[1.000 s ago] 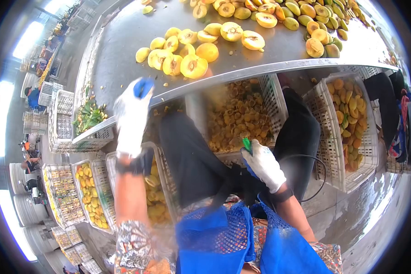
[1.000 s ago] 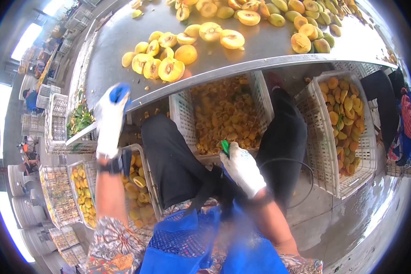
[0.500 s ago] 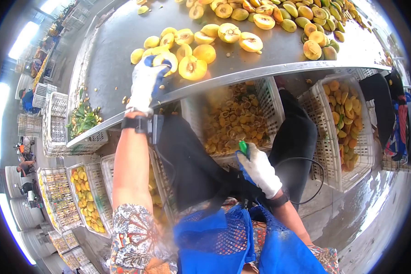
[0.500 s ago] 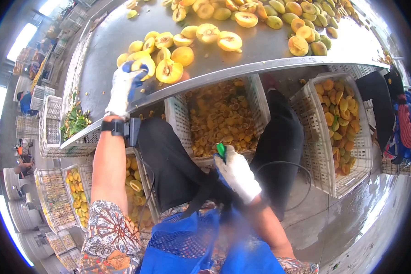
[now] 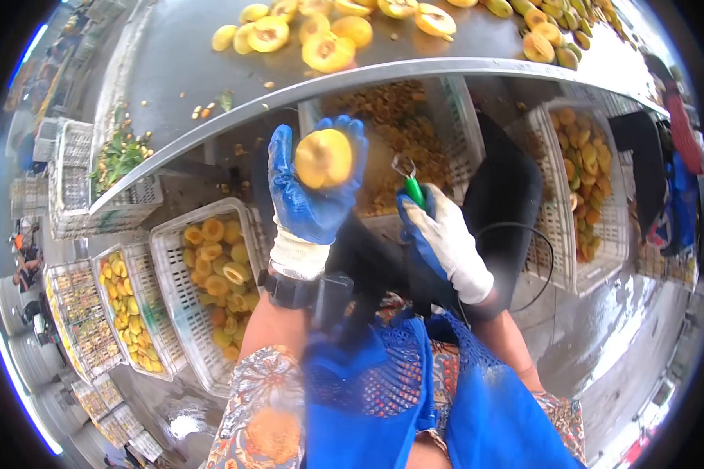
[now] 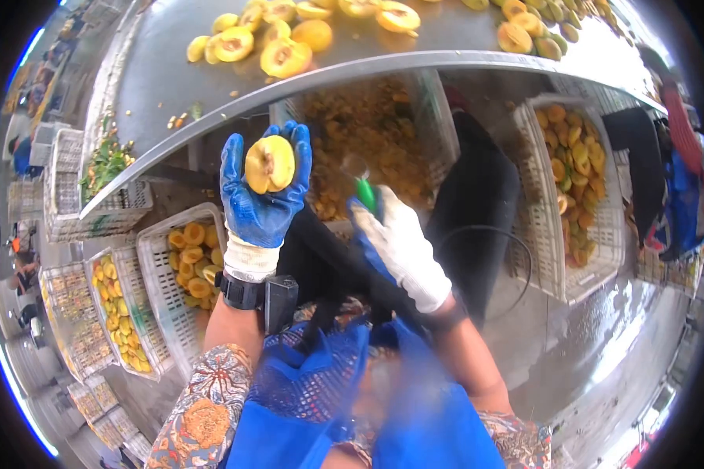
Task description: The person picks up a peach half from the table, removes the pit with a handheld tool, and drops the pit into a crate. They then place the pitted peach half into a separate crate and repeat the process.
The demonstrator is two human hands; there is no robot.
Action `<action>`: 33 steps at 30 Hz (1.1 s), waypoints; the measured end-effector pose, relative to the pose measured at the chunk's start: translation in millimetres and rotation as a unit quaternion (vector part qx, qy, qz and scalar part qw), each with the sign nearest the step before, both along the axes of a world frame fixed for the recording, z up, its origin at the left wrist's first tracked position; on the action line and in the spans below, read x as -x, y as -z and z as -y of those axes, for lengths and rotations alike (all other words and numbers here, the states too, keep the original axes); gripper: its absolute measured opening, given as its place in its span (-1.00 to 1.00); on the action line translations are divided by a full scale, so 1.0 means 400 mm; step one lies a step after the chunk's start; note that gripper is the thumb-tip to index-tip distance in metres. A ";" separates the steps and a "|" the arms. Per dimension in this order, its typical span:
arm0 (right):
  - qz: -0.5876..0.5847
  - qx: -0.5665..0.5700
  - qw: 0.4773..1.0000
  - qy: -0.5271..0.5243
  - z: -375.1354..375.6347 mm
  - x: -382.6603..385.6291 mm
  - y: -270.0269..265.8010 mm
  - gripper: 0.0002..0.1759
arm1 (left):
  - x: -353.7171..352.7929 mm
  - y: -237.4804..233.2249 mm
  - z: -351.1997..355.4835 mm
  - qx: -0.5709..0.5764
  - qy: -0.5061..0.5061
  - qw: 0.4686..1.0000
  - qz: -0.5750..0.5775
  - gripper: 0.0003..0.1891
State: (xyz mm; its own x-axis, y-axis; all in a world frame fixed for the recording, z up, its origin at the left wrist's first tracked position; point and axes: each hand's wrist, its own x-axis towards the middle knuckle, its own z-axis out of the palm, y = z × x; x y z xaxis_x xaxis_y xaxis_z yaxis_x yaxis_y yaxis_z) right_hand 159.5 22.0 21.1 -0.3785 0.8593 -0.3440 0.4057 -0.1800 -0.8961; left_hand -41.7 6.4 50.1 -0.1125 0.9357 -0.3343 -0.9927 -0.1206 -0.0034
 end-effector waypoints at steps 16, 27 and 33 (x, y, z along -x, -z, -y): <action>0.042 -0.189 0.975 -0.109 0.063 0.061 -0.087 -0.66 | -0.072 0.032 0.028 0.002 0.027 0.890 -0.456 -0.42; 0.032 -0.071 0.982 -0.171 0.080 0.081 0.004 -0.68 | -0.043 0.146 0.045 0.097 0.070 0.818 -0.563 -0.38; -0.133 0.317 0.924 -0.169 0.056 0.043 -0.025 -0.67 | -0.029 0.148 0.044 0.122 0.200 0.823 -0.517 -0.38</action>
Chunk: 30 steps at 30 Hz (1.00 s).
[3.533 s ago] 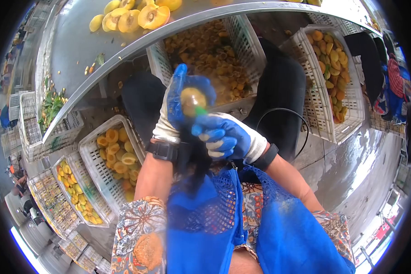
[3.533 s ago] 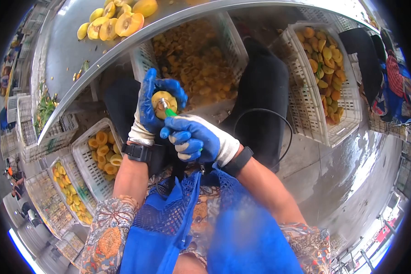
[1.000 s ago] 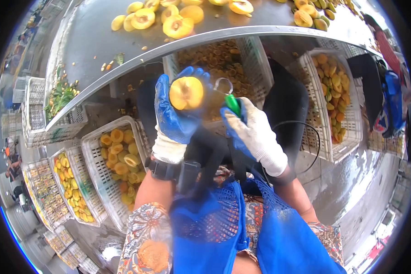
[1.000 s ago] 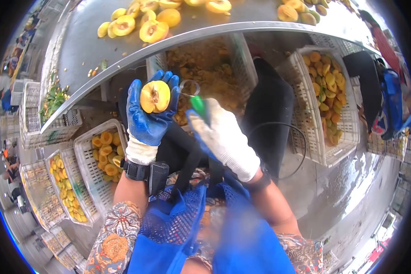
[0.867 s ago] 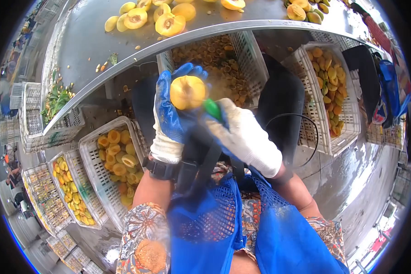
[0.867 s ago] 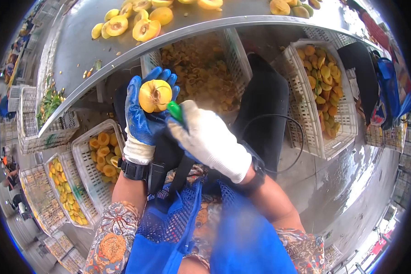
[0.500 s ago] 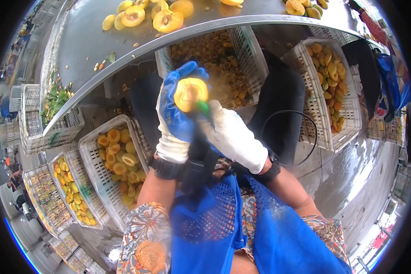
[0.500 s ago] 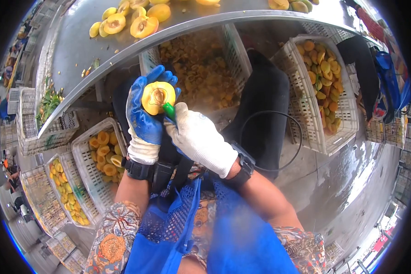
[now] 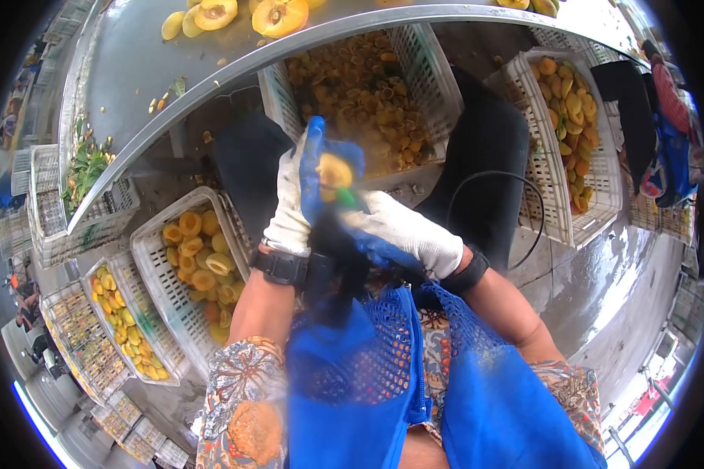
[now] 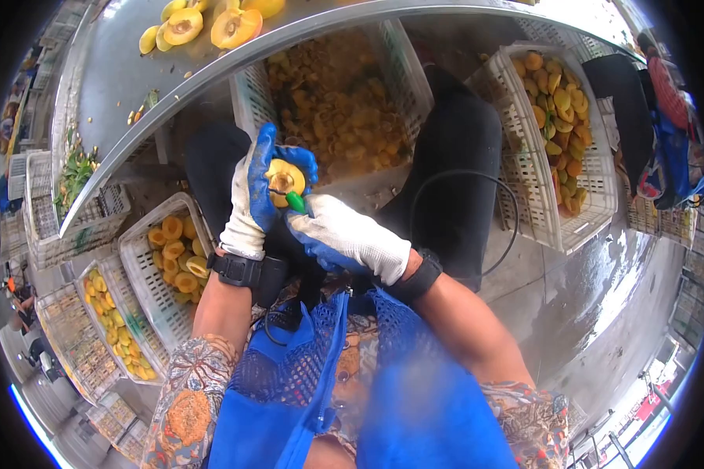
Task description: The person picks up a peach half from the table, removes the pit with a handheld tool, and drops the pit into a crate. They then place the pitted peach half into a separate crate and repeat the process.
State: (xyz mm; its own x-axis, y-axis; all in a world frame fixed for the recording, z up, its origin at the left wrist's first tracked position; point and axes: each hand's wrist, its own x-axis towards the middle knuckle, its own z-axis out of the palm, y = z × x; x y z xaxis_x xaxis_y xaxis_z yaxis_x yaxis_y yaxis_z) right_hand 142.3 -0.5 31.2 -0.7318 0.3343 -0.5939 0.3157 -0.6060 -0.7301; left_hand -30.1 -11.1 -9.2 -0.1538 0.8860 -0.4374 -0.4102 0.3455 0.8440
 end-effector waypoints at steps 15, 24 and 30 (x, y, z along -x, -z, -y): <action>-0.156 0.335 0.928 0.056 0.020 -0.024 0.006 -0.61 | -0.011 -0.033 -0.006 0.012 0.076 0.997 -0.002 -0.38; -0.393 0.496 0.764 0.127 0.020 -0.031 0.058 -0.53 | -0.011 0.041 -0.057 -0.103 -0.126 0.975 0.151 -0.43; -0.312 0.273 0.897 0.152 -0.067 -0.085 -0.010 -0.58 | 0.014 -0.018 -0.083 -0.094 -0.132 0.977 0.140 -0.30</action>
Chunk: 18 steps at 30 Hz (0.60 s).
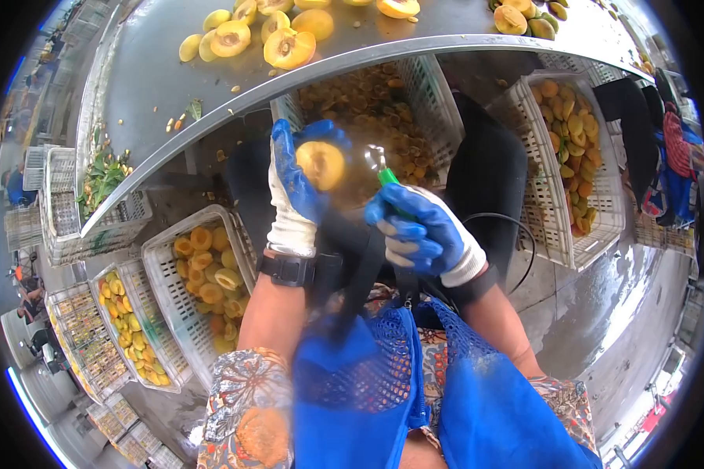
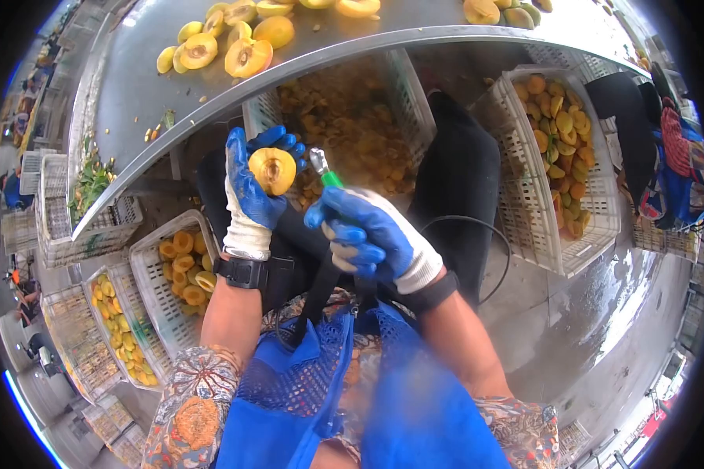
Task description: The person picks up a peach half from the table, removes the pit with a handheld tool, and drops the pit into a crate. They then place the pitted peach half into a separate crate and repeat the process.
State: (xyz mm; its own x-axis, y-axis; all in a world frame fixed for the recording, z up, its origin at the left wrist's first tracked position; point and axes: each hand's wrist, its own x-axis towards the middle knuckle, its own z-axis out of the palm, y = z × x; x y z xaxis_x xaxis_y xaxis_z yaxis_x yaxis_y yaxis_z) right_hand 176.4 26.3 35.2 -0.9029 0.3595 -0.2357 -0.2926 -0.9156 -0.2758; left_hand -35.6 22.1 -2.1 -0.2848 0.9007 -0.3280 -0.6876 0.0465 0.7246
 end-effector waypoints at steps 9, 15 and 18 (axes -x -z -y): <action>0.449 -0.702 0.552 0.017 -0.003 0.082 0.018 -0.68 | -0.036 -0.036 -0.004 0.013 0.034 0.982 -0.188 -0.34; 0.498 -0.773 0.391 -0.033 -0.030 0.036 0.086 -0.69 | -0.029 0.020 -0.041 0.049 -0.079 0.983 -0.159 -0.76; 0.529 -0.673 0.516 -0.036 -0.048 -0.009 0.099 -0.74 | 0.015 0.003 -0.064 0.023 -0.109 0.986 -0.126 -0.69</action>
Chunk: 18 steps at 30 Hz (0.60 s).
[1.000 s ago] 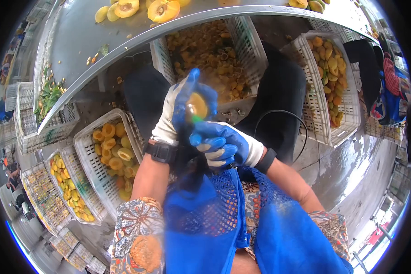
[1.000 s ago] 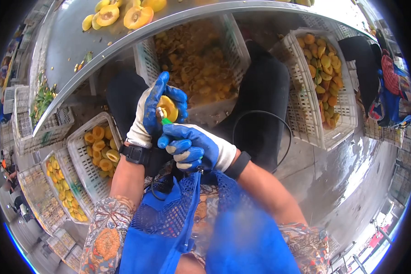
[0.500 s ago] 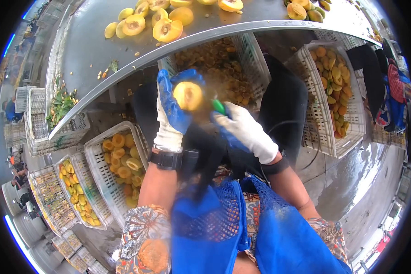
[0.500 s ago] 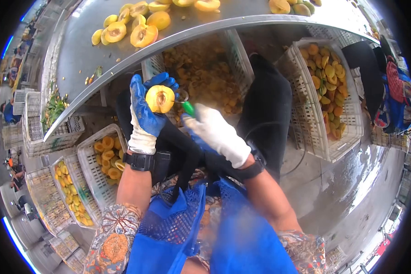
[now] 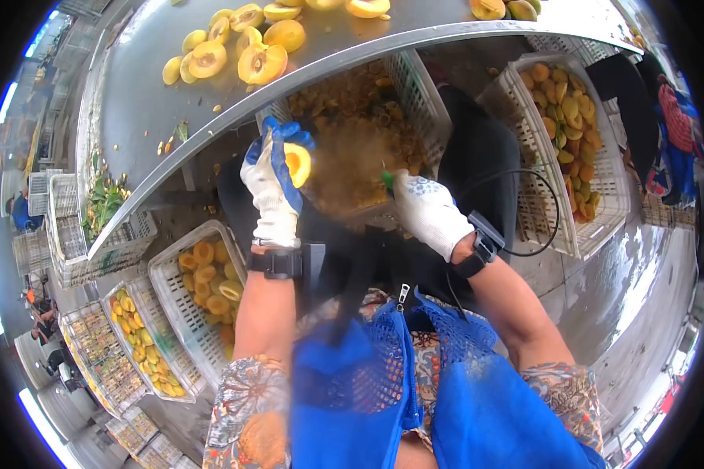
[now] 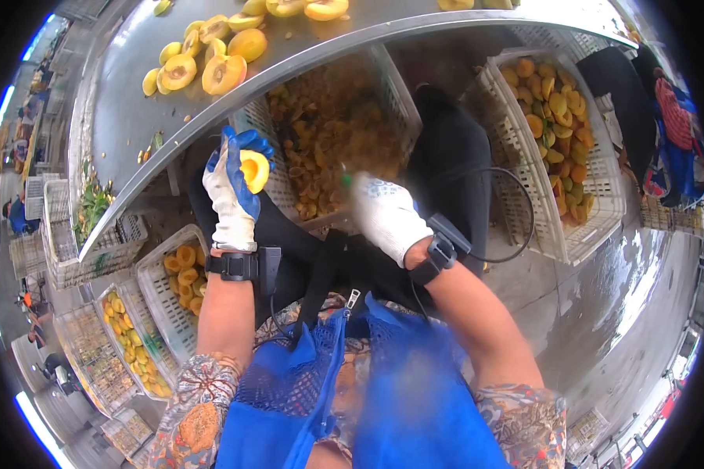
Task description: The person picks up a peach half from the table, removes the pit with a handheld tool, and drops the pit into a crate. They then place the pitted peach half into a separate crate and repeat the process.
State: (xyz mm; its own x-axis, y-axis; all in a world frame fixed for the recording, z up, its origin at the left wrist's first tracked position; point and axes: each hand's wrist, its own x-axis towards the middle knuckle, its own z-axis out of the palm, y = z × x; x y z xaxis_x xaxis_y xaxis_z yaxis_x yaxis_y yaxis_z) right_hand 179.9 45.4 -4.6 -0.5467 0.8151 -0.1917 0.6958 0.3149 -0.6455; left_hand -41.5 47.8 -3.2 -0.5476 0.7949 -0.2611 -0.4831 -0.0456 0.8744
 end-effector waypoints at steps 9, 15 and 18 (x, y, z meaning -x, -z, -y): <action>-0.024 -0.054 0.998 -0.004 0.003 0.027 0.096 -0.68 | 0.127 -0.192 0.193 0.048 -0.020 0.986 -0.159 -0.55; -0.003 0.055 0.998 -0.013 0.005 0.047 0.093 -0.70 | 0.412 -0.203 0.548 0.444 0.040 0.765 -0.465 -0.68; -0.007 0.079 0.997 -0.005 0.008 0.048 0.069 -0.66 | 0.401 -0.211 0.509 0.364 0.009 0.475 -0.801 -0.64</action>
State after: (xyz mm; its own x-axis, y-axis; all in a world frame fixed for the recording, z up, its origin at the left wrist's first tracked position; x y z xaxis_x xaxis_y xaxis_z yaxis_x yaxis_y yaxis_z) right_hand 160.6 42.2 -32.3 -0.5575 0.7702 -0.3099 0.6841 0.2147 -0.6971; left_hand -201.9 -155.7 81.3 -0.5028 0.8210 0.2704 0.8340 0.5430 -0.0981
